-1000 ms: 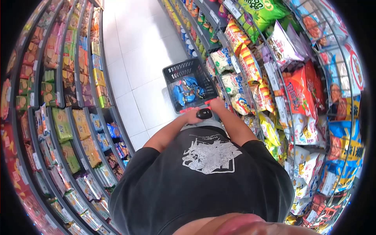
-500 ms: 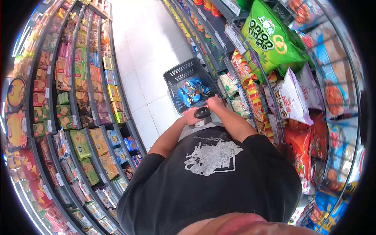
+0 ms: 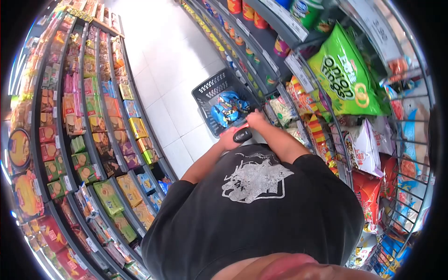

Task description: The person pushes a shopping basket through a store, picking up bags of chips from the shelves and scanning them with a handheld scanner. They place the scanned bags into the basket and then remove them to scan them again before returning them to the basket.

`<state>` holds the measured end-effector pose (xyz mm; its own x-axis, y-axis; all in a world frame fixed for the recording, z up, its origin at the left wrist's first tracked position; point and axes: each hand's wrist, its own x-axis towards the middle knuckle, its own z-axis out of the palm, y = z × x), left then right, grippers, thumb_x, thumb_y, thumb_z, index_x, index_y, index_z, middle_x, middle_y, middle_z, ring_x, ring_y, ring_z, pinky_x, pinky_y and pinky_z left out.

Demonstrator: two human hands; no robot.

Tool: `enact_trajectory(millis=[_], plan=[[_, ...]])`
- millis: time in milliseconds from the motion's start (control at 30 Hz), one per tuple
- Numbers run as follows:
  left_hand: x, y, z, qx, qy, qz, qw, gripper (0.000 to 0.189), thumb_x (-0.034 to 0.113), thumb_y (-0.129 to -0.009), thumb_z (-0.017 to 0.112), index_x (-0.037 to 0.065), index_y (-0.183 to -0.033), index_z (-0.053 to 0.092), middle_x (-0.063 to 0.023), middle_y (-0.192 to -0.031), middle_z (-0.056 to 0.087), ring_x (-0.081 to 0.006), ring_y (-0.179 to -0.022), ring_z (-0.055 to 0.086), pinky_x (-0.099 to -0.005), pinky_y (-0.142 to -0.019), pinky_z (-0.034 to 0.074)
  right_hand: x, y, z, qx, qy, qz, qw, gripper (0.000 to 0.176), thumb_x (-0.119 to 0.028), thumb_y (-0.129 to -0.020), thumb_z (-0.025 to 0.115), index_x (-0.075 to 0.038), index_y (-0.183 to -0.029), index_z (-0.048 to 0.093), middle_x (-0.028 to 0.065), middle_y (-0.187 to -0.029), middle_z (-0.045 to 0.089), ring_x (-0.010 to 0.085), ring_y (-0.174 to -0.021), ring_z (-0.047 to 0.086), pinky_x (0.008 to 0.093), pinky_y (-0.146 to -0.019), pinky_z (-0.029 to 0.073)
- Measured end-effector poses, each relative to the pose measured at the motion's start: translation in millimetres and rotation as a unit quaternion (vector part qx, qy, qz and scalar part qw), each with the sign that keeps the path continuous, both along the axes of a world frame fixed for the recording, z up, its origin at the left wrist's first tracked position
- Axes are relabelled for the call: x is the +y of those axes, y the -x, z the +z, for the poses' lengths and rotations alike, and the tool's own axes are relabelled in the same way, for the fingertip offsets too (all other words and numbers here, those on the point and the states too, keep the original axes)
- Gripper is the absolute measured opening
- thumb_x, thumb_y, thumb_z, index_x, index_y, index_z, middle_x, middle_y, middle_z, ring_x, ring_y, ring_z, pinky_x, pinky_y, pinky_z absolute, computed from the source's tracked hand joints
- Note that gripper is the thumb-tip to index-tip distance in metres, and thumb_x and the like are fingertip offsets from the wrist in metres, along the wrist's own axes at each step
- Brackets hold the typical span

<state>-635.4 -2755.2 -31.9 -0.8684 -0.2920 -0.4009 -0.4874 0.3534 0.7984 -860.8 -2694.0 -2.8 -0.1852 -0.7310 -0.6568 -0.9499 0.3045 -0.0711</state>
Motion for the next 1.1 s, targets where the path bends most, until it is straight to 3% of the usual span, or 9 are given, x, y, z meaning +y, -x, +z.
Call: enact_trajectory(millis=[100,300,400,500,633,800,933,1067,1100], plan=[[-21,11,47,-0.019,-0.031,-0.009,0.999,0.076,0.047,-0.075,0.082,0.012,-0.138,0.057,-0.0184,-0.134,0.059,-0.0371,-0.127,0.056,-0.0438,-0.106,0.045,-15,0,2,0.006,-0.005,0.006,1.000,0.031,-0.023,-0.101,0.054,-0.014,-0.123,0.075,0.0042,-0.132,0.071,0.0309,-0.131,0.057,0.0449,-0.103,0.050],[-69,7,3,0.048,-0.030,-0.057,0.997,0.069,0.048,-0.080,0.078,0.012,-0.136,0.063,-0.0177,-0.137,0.058,-0.0346,-0.129,0.056,-0.0423,-0.109,0.044,-52,-2,6,0.015,0.002,-0.019,1.000,0.028,-0.019,-0.097,0.056,-0.013,-0.112,0.079,0.0062,-0.123,0.075,0.0294,-0.128,0.060,0.0440,-0.098,0.053],[-92,4,-3,0.008,-0.041,0.002,0.999,0.065,0.047,-0.081,0.079,0.010,-0.133,0.065,-0.0176,-0.138,0.058,-0.0331,-0.130,0.056,-0.0420,-0.109,0.044,-76,-6,12,0.033,0.006,-0.034,0.999,0.026,-0.019,-0.095,0.058,-0.014,-0.110,0.079,0.0065,-0.121,0.075,0.0284,-0.124,0.062,0.0426,-0.096,0.055],[-117,10,-2,0.038,-0.085,-0.014,0.996,0.061,0.043,-0.084,0.081,0.008,-0.131,0.065,-0.0149,-0.128,0.067,-0.0280,-0.118,0.064,-0.0402,-0.104,0.048,-100,-7,14,0.038,0.016,-0.047,0.998,0.024,-0.016,-0.092,0.061,-0.013,-0.108,0.079,0.0075,-0.118,0.076,0.0273,-0.121,0.065,0.0408,-0.093,0.057],[-142,18,54,0.041,-0.208,0.091,0.973,0.051,0.036,-0.085,0.083,0.008,-0.125,0.069,-0.0083,-0.104,0.076,-0.0187,-0.093,0.070,-0.0359,-0.088,0.054,-123,-6,24,0.061,0.043,-0.045,0.996,0.020,-0.012,-0.088,0.066,-0.012,-0.103,0.079,0.0087,-0.114,0.077,0.0273,-0.118,0.066,0.0398,-0.091,0.059],[-161,12,43,0.115,-0.096,0.043,0.988,0.047,0.040,-0.084,0.080,0.011,-0.120,0.072,-0.0109,-0.110,0.075,-0.0256,-0.102,0.070,-0.0395,-0.094,0.053,-151,-4,13,0.058,0.038,-0.068,0.995,0.019,-0.015,-0.087,0.069,-0.016,-0.103,0.079,0.0061,-0.113,0.077,0.0257,-0.120,0.066,0.0401,-0.095,0.057],[-175,9,40,0.113,-0.070,0.026,0.991,0.053,0.047,-0.086,0.076,0.012,-0.125,0.070,-0.0147,-0.123,0.072,-0.0327,-0.115,0.067,-0.0423,-0.101,0.050,-169,-8,39,0.075,-0.035,0.033,0.996,0.026,-0.019,-0.095,0.060,-0.015,-0.113,0.078,0.0047,-0.124,0.074,0.0222,-0.123,0.066,0.0378,-0.100,0.053],[-185,20,-21,0.006,-0.014,0.046,0.999,0.076,0.059,-0.077,0.079,0.010,-0.132,0.063,-0.0174,-0.129,0.068,-0.0361,-0.121,0.064,-0.0444,-0.102,0.049,-189,6,12,0.060,-0.020,0.032,0.998,0.022,-0.017,-0.089,0.069,-0.014,-0.109,0.077,0.0065,-0.123,0.074,0.0261,-0.122,0.065,0.0362,-0.099,0.053],[-192,20,-16,0.018,0.018,0.048,0.999,0.079,0.061,-0.075,0.079,0.009,-0.133,0.062,-0.0179,-0.130,0.067,-0.0363,-0.122,0.063,-0.0449,-0.103,0.048,-197,11,12,0.076,-0.014,0.110,0.991,0.021,-0.018,-0.089,0.069,-0.015,-0.108,0.078,0.0064,-0.123,0.074,0.0248,-0.121,0.065,0.0354,-0.101,0.050]])
